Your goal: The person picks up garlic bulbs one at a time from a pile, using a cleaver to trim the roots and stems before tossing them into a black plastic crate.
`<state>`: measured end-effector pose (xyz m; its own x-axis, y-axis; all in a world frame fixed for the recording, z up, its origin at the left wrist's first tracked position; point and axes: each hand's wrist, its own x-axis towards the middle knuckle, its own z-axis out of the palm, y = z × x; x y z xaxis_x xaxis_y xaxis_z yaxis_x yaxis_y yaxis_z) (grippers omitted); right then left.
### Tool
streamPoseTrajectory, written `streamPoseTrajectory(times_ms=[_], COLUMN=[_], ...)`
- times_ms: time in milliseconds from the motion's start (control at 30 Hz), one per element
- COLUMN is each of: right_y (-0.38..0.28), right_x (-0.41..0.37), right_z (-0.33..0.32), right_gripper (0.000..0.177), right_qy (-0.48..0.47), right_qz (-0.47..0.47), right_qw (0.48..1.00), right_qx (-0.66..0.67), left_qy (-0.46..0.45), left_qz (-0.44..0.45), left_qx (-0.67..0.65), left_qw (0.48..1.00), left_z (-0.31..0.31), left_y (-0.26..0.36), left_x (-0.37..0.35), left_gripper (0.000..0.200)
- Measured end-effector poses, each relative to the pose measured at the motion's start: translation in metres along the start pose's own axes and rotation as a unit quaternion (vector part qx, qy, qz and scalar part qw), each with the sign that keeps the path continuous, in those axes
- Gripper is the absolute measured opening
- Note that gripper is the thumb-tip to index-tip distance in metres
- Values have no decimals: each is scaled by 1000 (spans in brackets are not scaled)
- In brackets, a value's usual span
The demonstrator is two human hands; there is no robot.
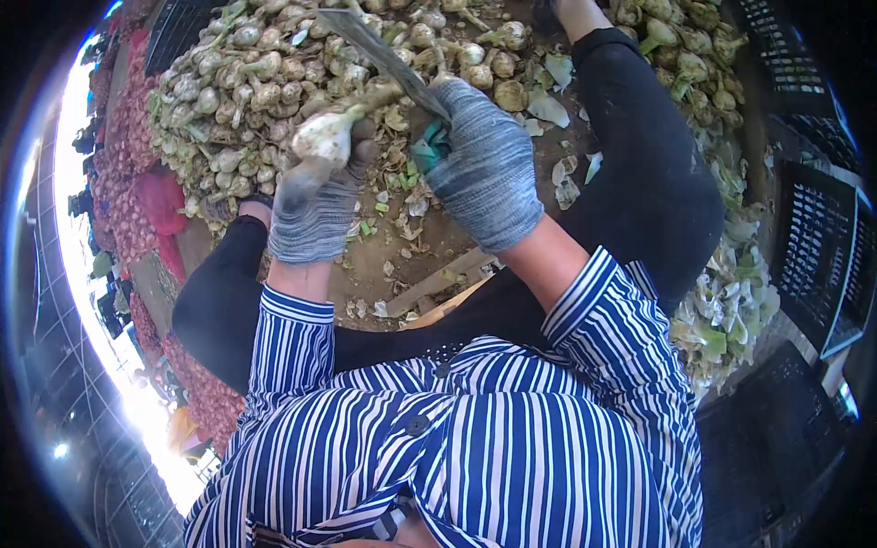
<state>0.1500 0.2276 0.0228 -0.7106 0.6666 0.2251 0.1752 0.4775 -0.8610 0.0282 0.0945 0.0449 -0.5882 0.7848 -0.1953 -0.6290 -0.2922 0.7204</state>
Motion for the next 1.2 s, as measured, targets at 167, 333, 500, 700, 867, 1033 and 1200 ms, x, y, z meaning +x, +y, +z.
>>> streamPoseTrajectory(times_ms=[167, 333, 500, 700, 867, 1033, 1200], right_y=[53, 48, 64, 73, 35, 61, 44], right_x=[-28, 1, 7, 3, 20, 10, 10], right_z=[33, 1, -28, -24, -26, -18, -11], right_gripper=[29, 26, 29, 32, 31, 27, 22], right_qy=[-83, 13, 82, 61, 63, 56, -60], right_qz=[160, 236, 256, 280, 365, 291, 160], right_qw=[981, 937, 871, 854, 852, 876, 979], right_qx=[-69, 257, 411, 435, 371, 380, 113], left_qy=[-27, 7, 205, 217, 113, 145, 88], left_qz=[25, 0, -177, -204, -104, -70, -134], left_qx=[-217, -189, 30, 582, 857, 806, 789], left_qw=[975, 982, 962, 757, 492, 570, 594], left_z=[26, -16, -100, -110, -114, -148, -107], left_y=[18, 16, -34, -81, -97, -113, -63], left_x=[19, 30, 41, 61, 90, 92, 74], left_gripper=[51, 52, 41, 43, 57, 53, 51])
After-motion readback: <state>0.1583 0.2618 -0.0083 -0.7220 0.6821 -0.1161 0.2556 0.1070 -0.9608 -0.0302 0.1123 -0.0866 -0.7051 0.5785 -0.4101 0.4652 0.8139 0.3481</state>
